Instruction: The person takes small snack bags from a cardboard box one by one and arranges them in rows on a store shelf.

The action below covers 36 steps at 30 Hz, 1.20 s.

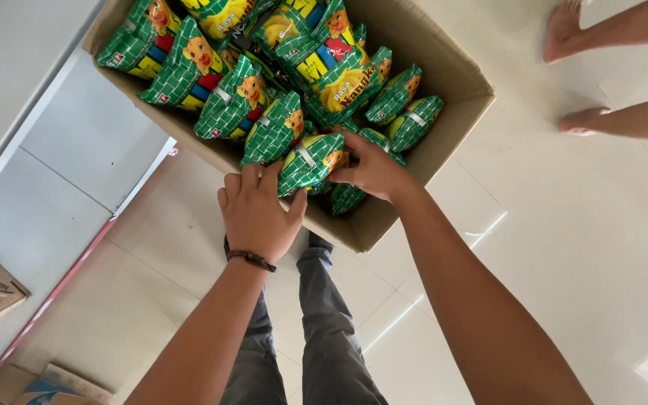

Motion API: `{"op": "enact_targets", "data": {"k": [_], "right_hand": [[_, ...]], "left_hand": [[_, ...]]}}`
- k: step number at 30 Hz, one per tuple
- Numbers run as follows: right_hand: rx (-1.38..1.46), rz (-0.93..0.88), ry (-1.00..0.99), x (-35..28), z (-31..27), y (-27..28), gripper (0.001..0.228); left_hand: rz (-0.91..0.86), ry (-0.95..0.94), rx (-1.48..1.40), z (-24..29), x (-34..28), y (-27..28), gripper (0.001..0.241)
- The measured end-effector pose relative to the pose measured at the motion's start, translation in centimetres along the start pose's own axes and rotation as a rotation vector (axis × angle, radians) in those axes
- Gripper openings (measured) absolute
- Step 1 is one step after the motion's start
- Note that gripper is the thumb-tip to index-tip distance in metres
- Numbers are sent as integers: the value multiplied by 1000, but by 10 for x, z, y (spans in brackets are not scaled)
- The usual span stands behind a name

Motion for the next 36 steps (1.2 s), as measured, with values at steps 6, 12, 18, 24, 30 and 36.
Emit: {"op": "enact_targets", "data": {"k": [6, 12, 18, 24, 30, 36], "right_hand": [[155, 49, 28, -47, -35, 40, 73], [460, 118, 153, -70, -78, 59, 62], [627, 206, 284, -109, -138, 74, 67], [471, 304, 457, -166, -228, 102, 74], [380, 447, 630, -228, -331, 121, 71], [311, 526, 821, -259, -421, 121, 62]], "left_hand": [[34, 67, -602, 3, 34, 59, 56], [-109, 242, -1196, 17, 89, 85, 69], [-104, 47, -1159, 56, 122, 160, 84], [59, -68, -1034, 87, 143, 282, 77], [194, -161, -919, 111, 148, 407, 86], [363, -179, -756, 101, 153, 499, 80]]}}
Point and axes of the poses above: each hand's wrist, its own x-axis towards the middle knuckle, its own y-axis out of the back of the hand, z = x × y, the point moved 5 cm from there along x, towards the middle knuckle, and after that the axes turned 11 degrees about -y, right-handed, at the moved point
